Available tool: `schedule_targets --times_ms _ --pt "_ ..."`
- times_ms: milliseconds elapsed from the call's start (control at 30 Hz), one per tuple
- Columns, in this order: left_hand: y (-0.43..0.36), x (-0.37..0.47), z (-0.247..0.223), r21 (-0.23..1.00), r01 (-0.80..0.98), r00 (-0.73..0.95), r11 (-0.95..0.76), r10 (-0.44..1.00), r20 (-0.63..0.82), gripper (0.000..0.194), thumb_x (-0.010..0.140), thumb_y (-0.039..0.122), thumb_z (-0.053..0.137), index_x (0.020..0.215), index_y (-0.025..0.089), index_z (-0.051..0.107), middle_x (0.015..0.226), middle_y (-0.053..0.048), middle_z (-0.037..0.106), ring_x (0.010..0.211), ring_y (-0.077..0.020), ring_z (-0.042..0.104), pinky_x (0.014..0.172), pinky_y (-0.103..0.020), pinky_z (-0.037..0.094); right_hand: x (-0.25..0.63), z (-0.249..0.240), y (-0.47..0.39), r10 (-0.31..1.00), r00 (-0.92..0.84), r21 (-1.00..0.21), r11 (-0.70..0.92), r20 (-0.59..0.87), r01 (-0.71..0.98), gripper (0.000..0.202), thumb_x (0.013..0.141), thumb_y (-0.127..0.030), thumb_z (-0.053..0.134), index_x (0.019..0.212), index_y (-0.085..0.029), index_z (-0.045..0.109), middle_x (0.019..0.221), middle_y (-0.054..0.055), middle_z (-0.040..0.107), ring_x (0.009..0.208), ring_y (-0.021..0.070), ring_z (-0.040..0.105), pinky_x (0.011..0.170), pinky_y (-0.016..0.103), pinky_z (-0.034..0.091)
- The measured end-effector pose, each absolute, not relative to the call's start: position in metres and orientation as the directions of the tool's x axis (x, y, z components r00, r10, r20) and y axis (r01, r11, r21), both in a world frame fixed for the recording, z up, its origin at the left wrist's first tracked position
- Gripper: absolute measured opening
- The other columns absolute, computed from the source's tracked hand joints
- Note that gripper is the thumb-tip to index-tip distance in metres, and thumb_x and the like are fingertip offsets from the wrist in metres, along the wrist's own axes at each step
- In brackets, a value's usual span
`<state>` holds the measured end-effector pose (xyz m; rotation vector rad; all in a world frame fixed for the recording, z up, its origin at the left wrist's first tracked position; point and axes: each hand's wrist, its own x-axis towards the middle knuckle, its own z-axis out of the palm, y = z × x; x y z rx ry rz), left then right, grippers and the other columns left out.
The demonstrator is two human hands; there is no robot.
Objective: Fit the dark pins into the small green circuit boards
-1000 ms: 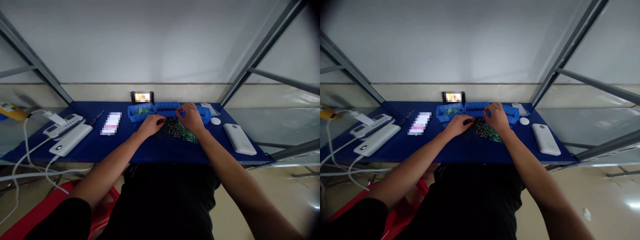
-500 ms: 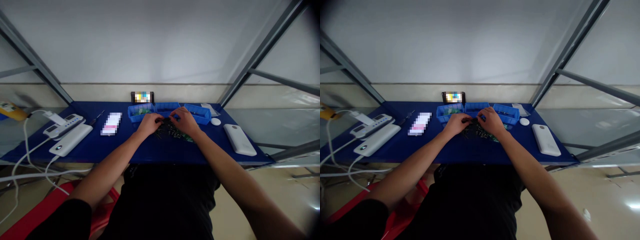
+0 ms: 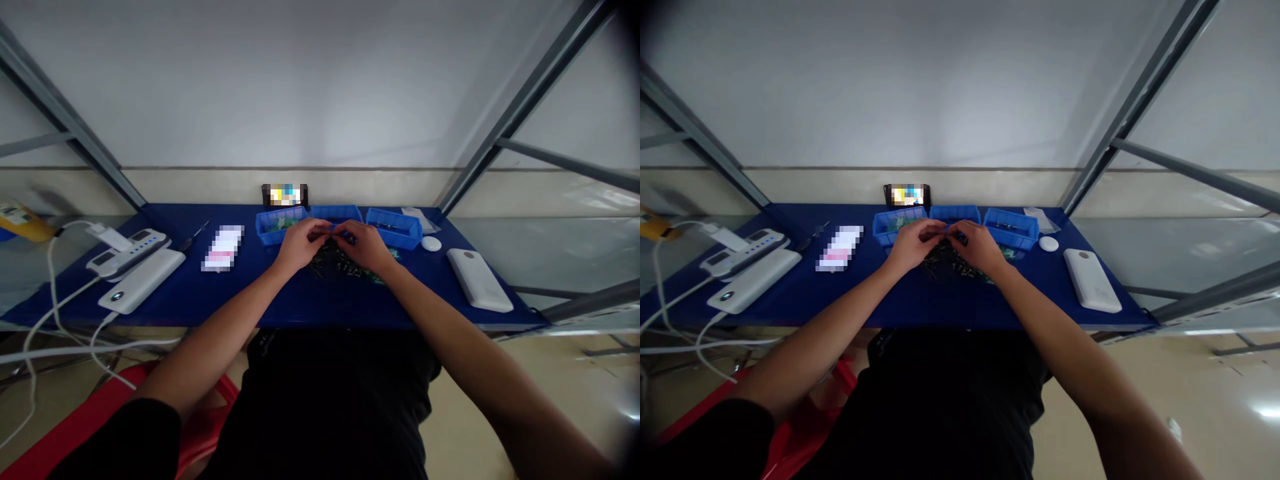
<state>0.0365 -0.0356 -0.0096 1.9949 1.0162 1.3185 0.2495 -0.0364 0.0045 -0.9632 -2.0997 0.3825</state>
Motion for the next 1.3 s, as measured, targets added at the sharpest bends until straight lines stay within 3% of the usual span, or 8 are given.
schedule_targets --times_ms 200,367,467,567,733,967,1133,1300 --pt "-0.0373 0.0386 -0.0077 0.83 0.179 0.246 -0.529 0.841 0.482 0.028 0.093 0.013 0.071 0.119 0.022 0.067 0.117 -0.01 0.079 0.105 -0.0218 0.078 0.097 -0.043 0.064 0.2463 0.0039 -0.0392 0.773 -0.358 -0.595 0.633 0.524 0.496 0.014 0.091 -0.025 0.066 0.102 -0.027 0.074 0.101 0.002 0.078 0.087 0.0207 0.074 0.083 0.036 0.06" --pt "-0.0373 0.0408 -0.0052 0.848 0.119 0.229 -0.516 0.845 0.482 0.036 0.092 0.017 0.075 0.126 0.021 0.063 0.131 -0.012 0.073 0.121 -0.0247 0.072 0.101 -0.042 0.062 0.2467 0.0058 -0.0422 0.784 -0.367 -0.607 0.621 0.501 0.497 0.047 0.091 -0.022 0.063 0.137 -0.028 0.064 0.097 0.001 0.077 0.081 0.0194 0.072 0.081 0.037 0.061" --pt "-0.0349 0.0391 -0.0066 0.824 0.156 0.173 -0.544 0.837 0.52 0.036 0.093 0.024 0.077 0.126 0.022 0.064 0.128 -0.011 0.074 0.116 -0.0238 0.074 0.1 -0.041 0.062 0.2486 0.0078 -0.0419 0.763 -0.365 -0.564 0.642 0.533 0.518 0.051 0.094 -0.021 0.057 0.144 -0.03 0.062 0.102 0.004 0.076 0.088 0.0206 0.071 0.085 0.038 0.06" --pt "-0.0337 0.036 -0.0083 0.814 0.237 0.154 -0.53 0.848 0.507 0.031 0.097 0.031 0.072 0.126 0.023 0.066 0.114 -0.009 0.078 0.102 -0.0227 0.077 0.087 -0.039 0.065 0.2499 0.0081 -0.0405 0.756 -0.338 -0.542 0.644 0.561 0.541 0.041 0.096 -0.022 0.056 0.134 -0.028 0.07 0.104 0.005 0.077 0.09 0.0214 0.072 0.084 0.038 0.06" --pt "-0.0382 0.0362 -0.0091 0.86 0.237 0.277 -0.453 0.88 0.387 0.03 0.104 0.035 0.061 0.131 0.024 0.068 0.09 -0.005 0.08 0.068 -0.0175 0.075 0.066 -0.032 0.063 0.2498 0.0058 -0.0396 0.796 -0.259 -0.563 0.579 0.547 0.59 0.025 0.094 -0.027 0.064 0.118 -0.028 0.072 0.098 0.003 0.08 0.085 0.0237 0.076 0.082 0.04 0.06" --pt "-0.0387 0.0409 -0.0113 0.84 0.182 0.365 -0.511 0.828 0.425 0.032 0.108 0.03 0.049 0.131 0.024 0.071 0.121 -0.008 0.078 0.097 -0.0216 0.078 0.077 -0.034 0.066 0.2514 0.0054 -0.0389 0.773 -0.27 -0.562 0.612 0.574 0.557 0.011 0.093 -0.027 0.068 0.102 -0.028 0.075 0.103 0.003 0.079 0.094 0.0229 0.076 0.082 0.037 0.062" --pt "-0.0391 0.0382 -0.0061 0.76 0.292 0.309 -0.58 0.81 0.499 0.025 0.102 0.031 0.064 0.122 0.025 0.076 0.121 -0.007 0.079 0.105 -0.0228 0.076 0.095 -0.041 0.062 0.2496 0.0064 -0.0389 0.737 -0.302 -0.554 0.662 0.605 0.504 0.01 0.091 -0.025 0.068 0.096 -0.027 0.076 0.106 0.004 0.076 0.096 0.0217 0.073 0.081 0.036 0.062" --pt "-0.0378 0.0347 -0.0036 0.69 0.363 0.247 -0.626 0.779 0.577 0.015 0.096 0.032 0.073 0.109 0.028 0.081 0.113 -0.005 0.081 0.104 -0.0225 0.076 0.096 -0.041 0.061 0.2485 0.0056 -0.0388 0.683 -0.351 -0.539 0.726 0.641 0.427 0.011 0.089 -0.023 0.07 0.097 -0.025 0.078 0.11 0.005 0.076 0.096 0.021 0.074 0.076 0.034 0.062"
